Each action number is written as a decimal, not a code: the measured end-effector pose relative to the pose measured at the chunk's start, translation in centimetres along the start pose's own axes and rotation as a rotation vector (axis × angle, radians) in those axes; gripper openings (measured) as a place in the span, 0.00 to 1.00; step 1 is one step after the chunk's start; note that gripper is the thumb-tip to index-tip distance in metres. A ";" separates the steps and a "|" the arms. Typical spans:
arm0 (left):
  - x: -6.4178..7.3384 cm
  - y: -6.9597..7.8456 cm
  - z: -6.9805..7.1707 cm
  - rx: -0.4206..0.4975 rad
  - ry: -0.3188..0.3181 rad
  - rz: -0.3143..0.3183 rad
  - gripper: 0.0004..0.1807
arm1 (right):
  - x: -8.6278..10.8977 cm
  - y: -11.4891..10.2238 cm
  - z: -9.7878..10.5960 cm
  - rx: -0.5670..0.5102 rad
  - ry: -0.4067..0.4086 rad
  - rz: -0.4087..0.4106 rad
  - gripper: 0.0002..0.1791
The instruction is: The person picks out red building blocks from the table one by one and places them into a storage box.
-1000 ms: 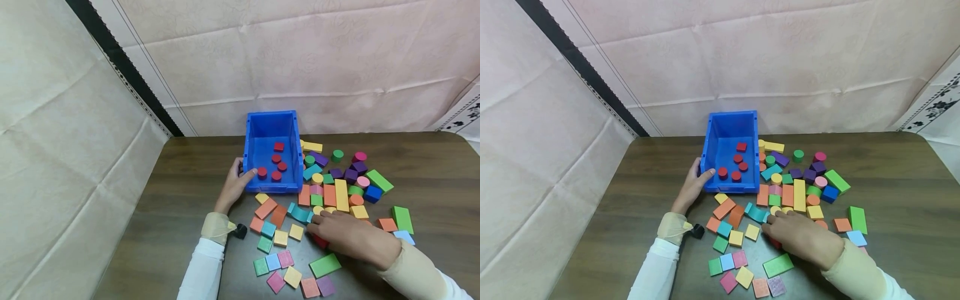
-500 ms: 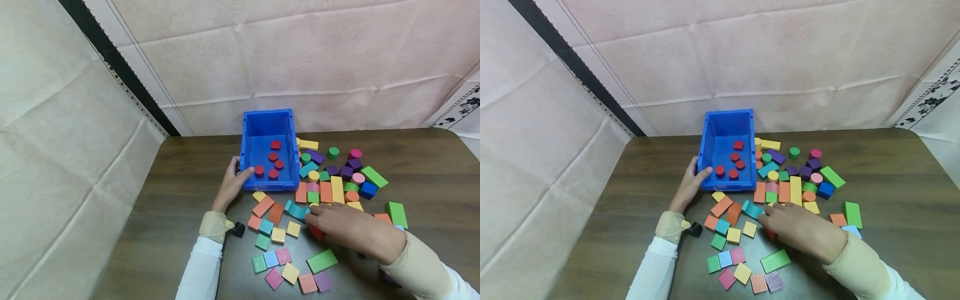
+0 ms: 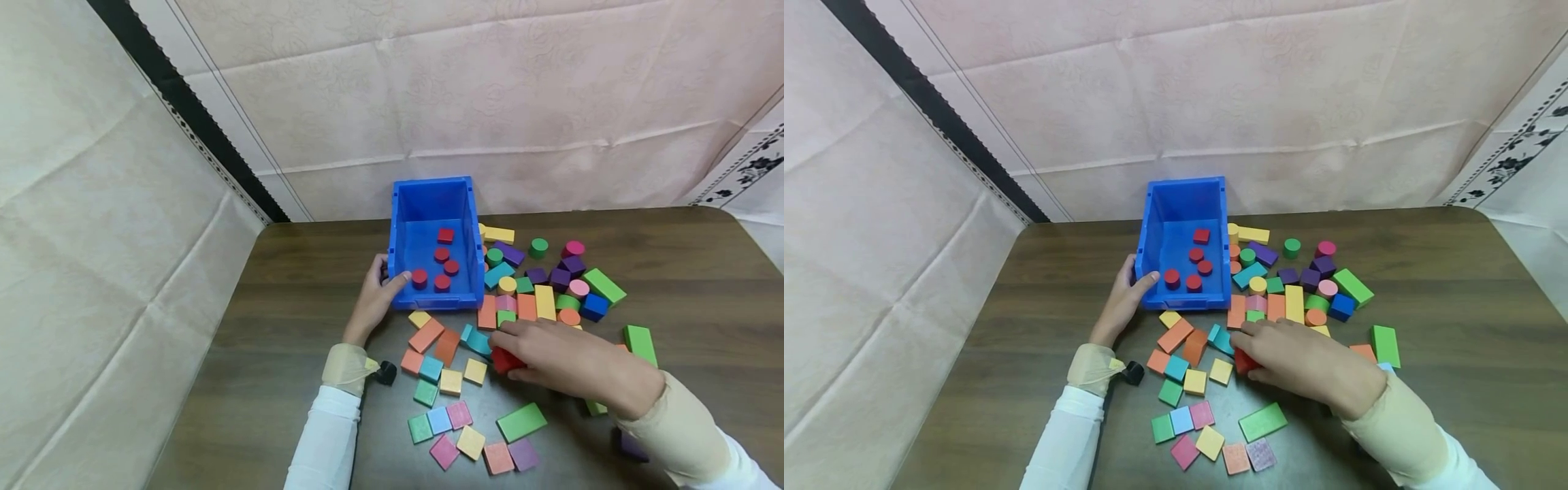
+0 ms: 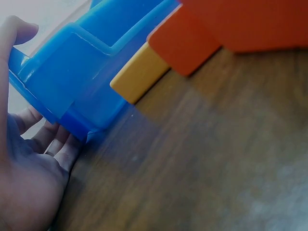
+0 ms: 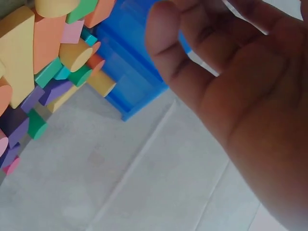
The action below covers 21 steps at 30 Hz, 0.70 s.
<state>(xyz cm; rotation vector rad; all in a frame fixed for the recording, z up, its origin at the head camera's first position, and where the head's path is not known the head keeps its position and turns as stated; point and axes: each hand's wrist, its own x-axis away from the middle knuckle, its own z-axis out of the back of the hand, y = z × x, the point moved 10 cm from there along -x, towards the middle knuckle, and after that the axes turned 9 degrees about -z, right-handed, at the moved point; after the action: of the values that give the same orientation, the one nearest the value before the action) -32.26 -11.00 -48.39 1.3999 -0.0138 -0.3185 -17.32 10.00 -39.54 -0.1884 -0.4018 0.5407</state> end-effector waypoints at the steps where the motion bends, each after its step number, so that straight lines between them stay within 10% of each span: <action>1: 0.0 0.0 0.0 0.001 0.001 -0.001 0.25 | 0.0 0.0 0.1 -0.007 0.006 0.000 0.22; 21: -0.1 -0.2 0.1 0.000 0.007 0.006 0.25 | -0.4 -0.5 2.4 -0.002 0.220 0.083 0.23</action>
<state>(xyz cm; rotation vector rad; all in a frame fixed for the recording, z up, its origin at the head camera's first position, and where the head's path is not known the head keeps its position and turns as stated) -32.36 -11.07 -48.53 1.4002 -0.0123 -0.3090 -18.43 9.54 -37.41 -0.2644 -0.1811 0.5949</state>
